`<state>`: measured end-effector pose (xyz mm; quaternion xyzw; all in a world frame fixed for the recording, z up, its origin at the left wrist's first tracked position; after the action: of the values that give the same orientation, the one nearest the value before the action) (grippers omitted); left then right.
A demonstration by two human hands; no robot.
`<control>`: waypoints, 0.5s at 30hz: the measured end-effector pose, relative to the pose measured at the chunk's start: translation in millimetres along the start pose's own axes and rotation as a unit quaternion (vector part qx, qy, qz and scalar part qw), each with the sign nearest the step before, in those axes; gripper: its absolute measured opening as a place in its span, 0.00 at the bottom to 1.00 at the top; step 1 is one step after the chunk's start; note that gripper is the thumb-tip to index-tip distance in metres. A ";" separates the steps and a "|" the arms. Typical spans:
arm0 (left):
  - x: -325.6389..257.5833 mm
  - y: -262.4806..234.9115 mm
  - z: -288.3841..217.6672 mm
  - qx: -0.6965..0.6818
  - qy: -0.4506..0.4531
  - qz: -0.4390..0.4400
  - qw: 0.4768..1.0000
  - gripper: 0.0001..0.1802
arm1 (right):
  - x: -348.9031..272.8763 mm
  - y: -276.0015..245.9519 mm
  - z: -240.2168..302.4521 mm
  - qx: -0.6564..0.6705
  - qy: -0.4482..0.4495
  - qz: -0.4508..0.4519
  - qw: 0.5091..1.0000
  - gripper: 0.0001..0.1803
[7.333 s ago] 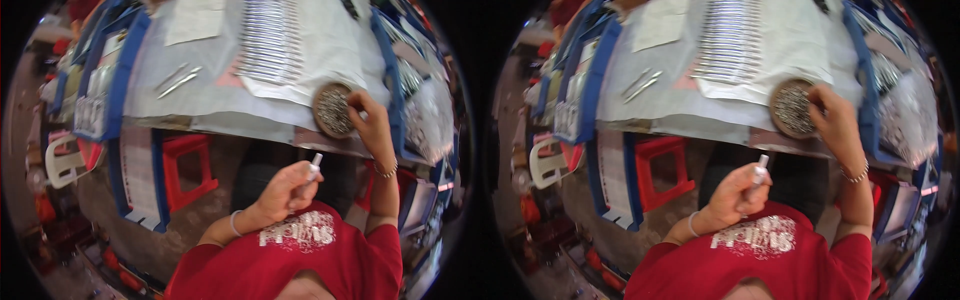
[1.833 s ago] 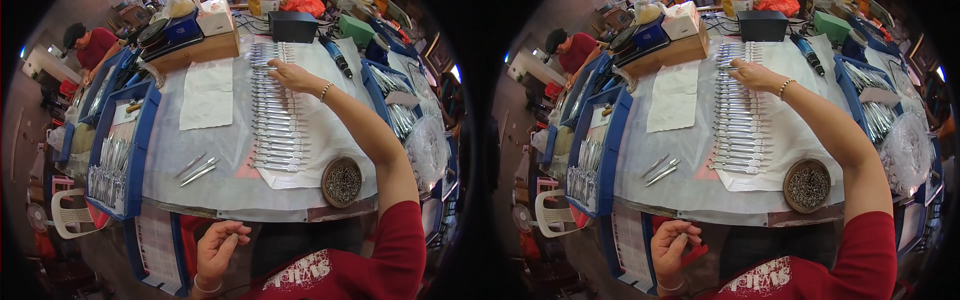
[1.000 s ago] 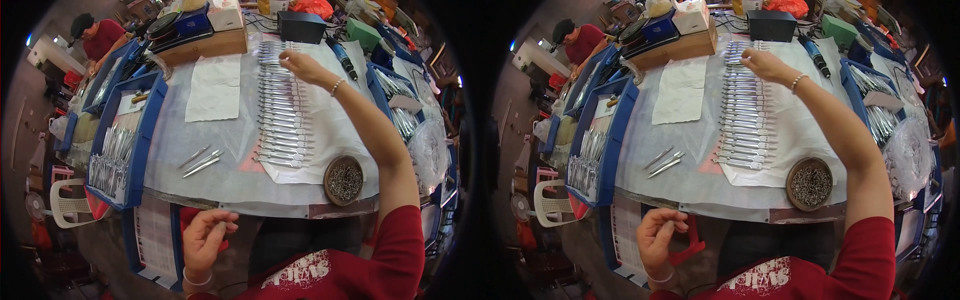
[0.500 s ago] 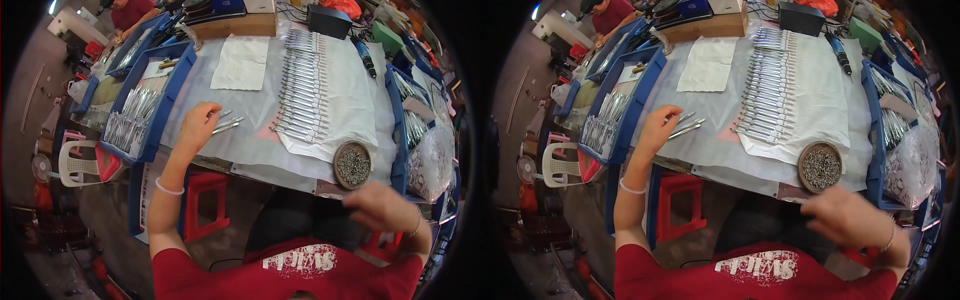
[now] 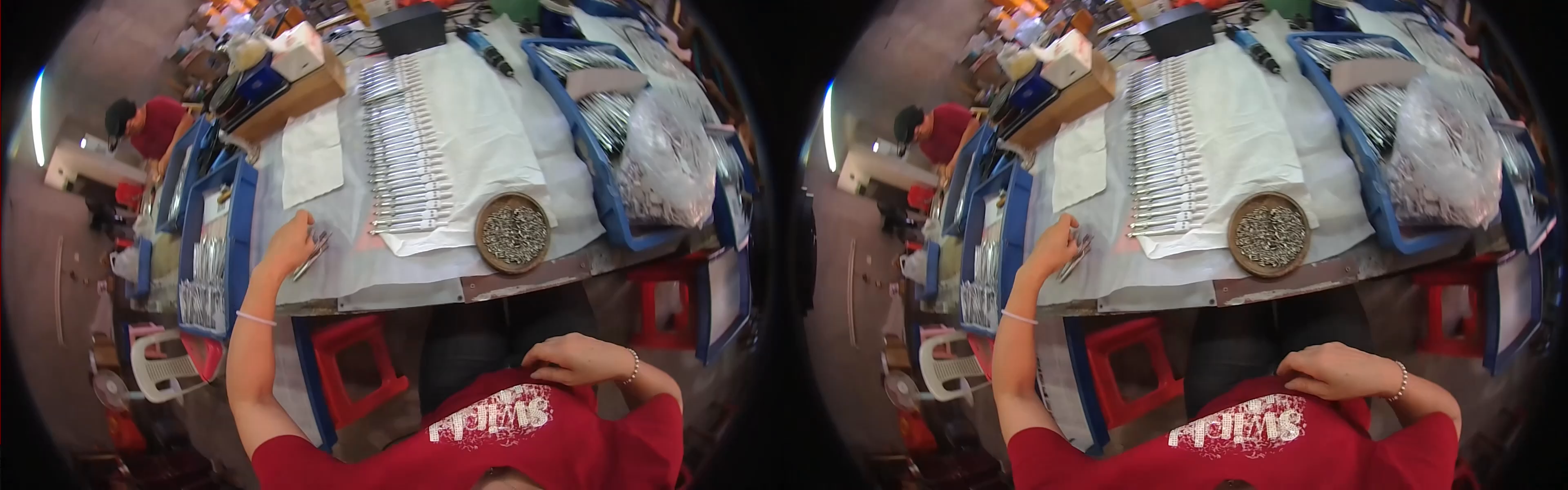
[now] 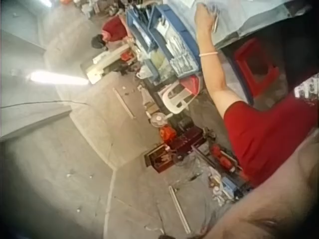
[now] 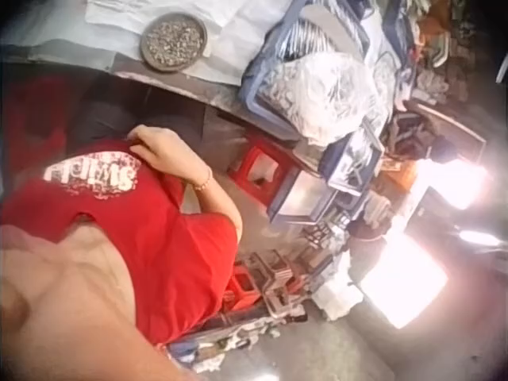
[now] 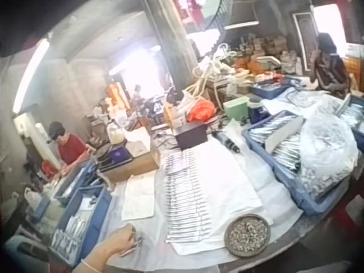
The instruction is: Assembling small metal parts into plastic housings at a factory workbench.
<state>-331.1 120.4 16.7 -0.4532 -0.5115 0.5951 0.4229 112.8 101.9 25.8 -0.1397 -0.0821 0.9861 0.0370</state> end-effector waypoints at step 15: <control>-130.3 -138.6 -183.0 -0.523 0.033 -0.380 0.762 0.09 | 52.9 -1.5 11.4 0.499 -0.145 -0.092 0.849 0.12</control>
<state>-117.6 52.2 156.0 -0.3914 -0.8595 0.0103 0.3284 59.0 106.7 22.6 0.0506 0.4045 0.8952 0.1799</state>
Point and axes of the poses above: each hand's wrist, its own x-axis towards the middle knuckle, its own y-axis out of the palm, z = x × y, the point moved 9 cm from there along x, towards the middle knuckle, and after that the axes turned 13 degrees about x, right-handed, at the moved point
